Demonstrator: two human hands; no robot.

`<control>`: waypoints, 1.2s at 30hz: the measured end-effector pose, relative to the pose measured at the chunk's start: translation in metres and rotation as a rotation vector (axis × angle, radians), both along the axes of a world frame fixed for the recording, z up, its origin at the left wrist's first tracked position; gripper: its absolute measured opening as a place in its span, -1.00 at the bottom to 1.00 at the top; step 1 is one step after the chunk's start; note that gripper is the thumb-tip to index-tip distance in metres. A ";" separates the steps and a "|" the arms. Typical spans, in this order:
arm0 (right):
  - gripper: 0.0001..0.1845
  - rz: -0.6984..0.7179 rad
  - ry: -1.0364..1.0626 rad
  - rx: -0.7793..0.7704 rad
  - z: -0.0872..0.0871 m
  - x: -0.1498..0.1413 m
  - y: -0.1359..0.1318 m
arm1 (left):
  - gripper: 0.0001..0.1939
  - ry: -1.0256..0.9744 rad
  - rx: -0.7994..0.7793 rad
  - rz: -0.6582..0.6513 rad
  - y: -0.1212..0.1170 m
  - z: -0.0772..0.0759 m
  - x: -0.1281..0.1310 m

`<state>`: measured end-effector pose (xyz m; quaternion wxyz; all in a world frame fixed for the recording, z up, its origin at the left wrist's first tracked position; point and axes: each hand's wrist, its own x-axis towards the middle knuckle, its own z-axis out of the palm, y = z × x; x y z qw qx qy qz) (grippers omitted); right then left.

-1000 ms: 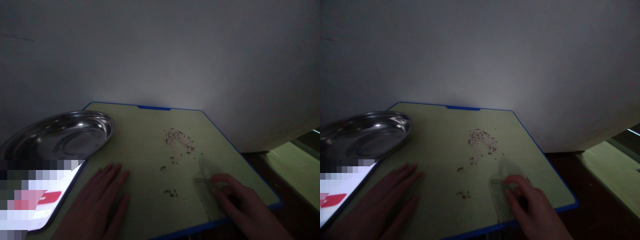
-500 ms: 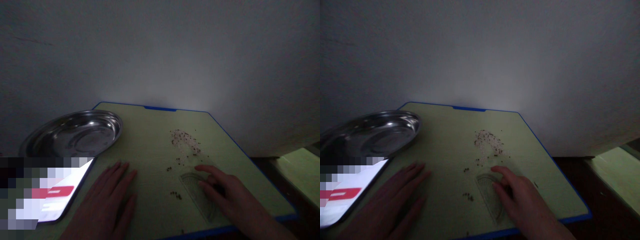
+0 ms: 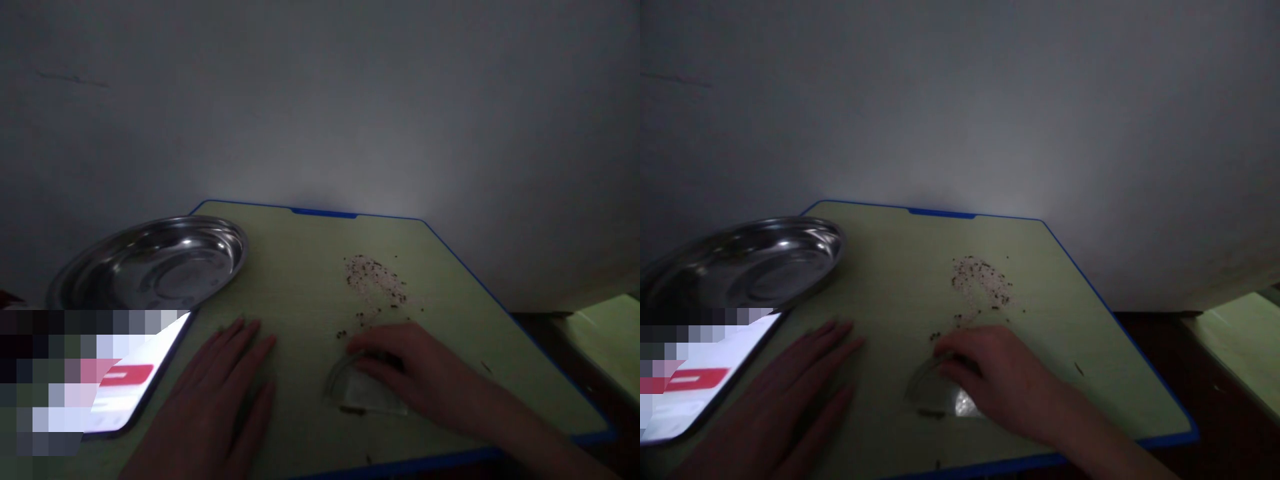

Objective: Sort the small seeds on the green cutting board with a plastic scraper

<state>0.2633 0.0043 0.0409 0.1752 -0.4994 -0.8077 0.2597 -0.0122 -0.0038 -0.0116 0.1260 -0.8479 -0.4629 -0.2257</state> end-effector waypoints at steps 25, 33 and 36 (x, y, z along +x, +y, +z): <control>-0.85 -0.004 0.040 -0.169 0.012 -0.008 -0.028 | -0.53 -0.058 -0.064 0.019 -0.001 0.003 0.002; -0.78 -0.254 0.058 0.034 0.025 0.035 -0.005 | -0.52 -0.049 -0.050 0.006 0.000 0.004 0.000; -0.76 -0.368 0.108 0.129 0.026 0.052 0.007 | -0.50 -0.050 -0.024 0.001 0.000 0.000 -0.001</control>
